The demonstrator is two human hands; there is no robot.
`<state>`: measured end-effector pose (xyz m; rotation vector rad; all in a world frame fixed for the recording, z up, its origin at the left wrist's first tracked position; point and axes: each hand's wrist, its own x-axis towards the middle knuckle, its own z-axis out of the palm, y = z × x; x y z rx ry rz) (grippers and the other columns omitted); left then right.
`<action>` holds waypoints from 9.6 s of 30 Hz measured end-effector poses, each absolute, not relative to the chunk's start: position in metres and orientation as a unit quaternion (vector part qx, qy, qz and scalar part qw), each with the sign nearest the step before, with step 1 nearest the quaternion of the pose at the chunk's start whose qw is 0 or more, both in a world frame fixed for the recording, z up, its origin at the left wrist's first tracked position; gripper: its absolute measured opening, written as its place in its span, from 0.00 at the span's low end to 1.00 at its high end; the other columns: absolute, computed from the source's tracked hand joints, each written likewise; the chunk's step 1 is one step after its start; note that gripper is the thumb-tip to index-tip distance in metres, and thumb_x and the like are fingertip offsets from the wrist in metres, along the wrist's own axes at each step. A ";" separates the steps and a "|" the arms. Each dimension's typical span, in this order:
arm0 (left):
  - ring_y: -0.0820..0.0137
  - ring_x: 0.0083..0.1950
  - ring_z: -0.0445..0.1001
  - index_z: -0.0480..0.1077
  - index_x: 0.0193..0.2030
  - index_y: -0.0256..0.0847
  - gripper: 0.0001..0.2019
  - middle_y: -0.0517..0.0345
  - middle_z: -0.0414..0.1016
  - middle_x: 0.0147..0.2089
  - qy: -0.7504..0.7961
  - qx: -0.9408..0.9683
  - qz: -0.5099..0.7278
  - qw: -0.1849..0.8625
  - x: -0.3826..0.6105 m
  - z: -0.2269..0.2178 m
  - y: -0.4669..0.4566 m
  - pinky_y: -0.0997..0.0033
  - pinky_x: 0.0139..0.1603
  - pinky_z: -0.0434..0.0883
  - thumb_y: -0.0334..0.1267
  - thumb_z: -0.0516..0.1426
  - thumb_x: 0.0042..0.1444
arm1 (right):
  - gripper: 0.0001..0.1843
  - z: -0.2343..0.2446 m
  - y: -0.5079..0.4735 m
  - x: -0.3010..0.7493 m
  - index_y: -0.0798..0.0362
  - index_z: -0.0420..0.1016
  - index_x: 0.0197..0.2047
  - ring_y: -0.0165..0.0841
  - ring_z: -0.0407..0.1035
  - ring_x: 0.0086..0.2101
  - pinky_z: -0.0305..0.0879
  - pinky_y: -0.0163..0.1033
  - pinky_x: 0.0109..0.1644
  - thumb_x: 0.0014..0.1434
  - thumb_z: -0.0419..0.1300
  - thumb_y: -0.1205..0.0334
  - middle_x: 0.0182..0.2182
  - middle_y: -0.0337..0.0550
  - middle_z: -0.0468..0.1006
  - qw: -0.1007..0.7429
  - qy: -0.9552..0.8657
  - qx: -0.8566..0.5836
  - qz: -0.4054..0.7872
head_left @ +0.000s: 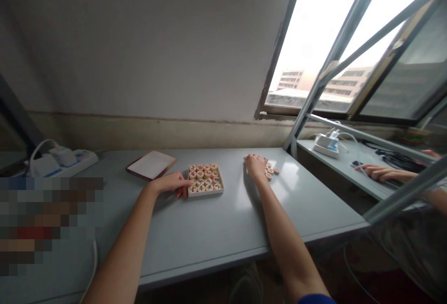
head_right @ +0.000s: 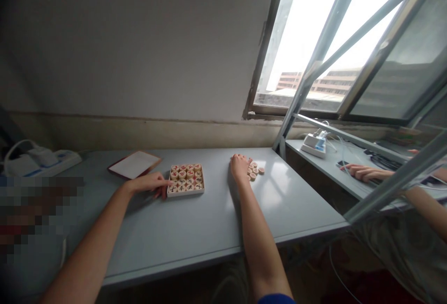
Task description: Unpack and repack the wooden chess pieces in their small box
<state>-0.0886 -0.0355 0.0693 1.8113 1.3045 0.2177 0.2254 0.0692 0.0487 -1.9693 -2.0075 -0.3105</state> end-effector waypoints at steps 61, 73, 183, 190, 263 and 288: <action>0.78 0.17 0.59 0.74 0.21 0.31 0.30 0.54 0.68 0.15 0.525 0.721 0.119 0.436 -0.082 0.078 -0.042 0.74 0.21 0.50 0.61 0.49 0.45 | 0.12 0.076 0.029 0.162 0.47 0.75 0.36 0.35 0.59 0.43 0.53 0.42 0.47 0.58 0.52 0.54 0.41 0.43 0.69 0.274 -0.890 -0.363 0.020; 0.78 0.17 0.59 0.75 0.22 0.32 0.29 0.55 0.68 0.15 0.516 0.728 0.120 0.434 -0.085 0.072 -0.038 0.75 0.22 0.52 0.59 0.49 0.47 | 0.13 0.072 0.036 0.169 0.44 0.74 0.39 0.35 0.60 0.44 0.53 0.40 0.47 0.48 0.63 0.55 0.40 0.41 0.67 0.234 -0.907 -0.337 0.092; 0.75 0.18 0.62 0.71 0.18 0.34 0.30 0.57 0.66 0.15 0.629 0.698 0.167 0.299 -0.069 0.060 -0.031 0.74 0.25 0.57 0.59 0.44 0.50 | 0.13 0.065 0.052 0.208 0.50 0.76 0.39 0.32 0.66 0.38 0.59 0.32 0.42 0.49 0.60 0.57 0.37 0.44 0.68 0.158 -0.800 -0.574 0.079; 0.75 0.18 0.62 0.71 0.17 0.34 0.31 0.56 0.66 0.15 0.634 0.697 0.167 0.289 -0.068 0.062 -0.033 0.74 0.26 0.57 0.59 0.43 0.50 | 0.10 0.068 0.050 0.194 0.51 0.76 0.37 0.33 0.64 0.38 0.58 0.36 0.45 0.52 0.59 0.59 0.36 0.45 0.69 0.250 -0.814 -0.523 0.036; 0.73 0.18 0.64 0.68 0.15 0.36 0.31 0.56 0.67 0.15 0.643 0.704 0.161 0.255 -0.067 0.059 -0.031 0.74 0.24 0.57 0.60 0.43 0.50 | 0.11 0.076 0.010 0.137 0.52 0.72 0.35 0.28 0.64 0.30 0.53 0.32 0.35 0.56 0.54 0.54 0.32 0.39 0.73 0.241 -0.921 -0.283 0.118; 0.76 0.17 0.61 0.71 0.18 0.33 0.32 0.57 0.64 0.14 0.615 0.698 0.183 0.318 -0.070 0.060 -0.031 0.74 0.25 0.57 0.61 0.43 0.50 | 0.10 0.081 0.049 0.234 0.54 0.77 0.35 0.30 0.69 0.27 0.61 0.31 0.30 0.47 0.60 0.65 0.30 0.42 0.77 0.107 -0.829 -0.529 0.149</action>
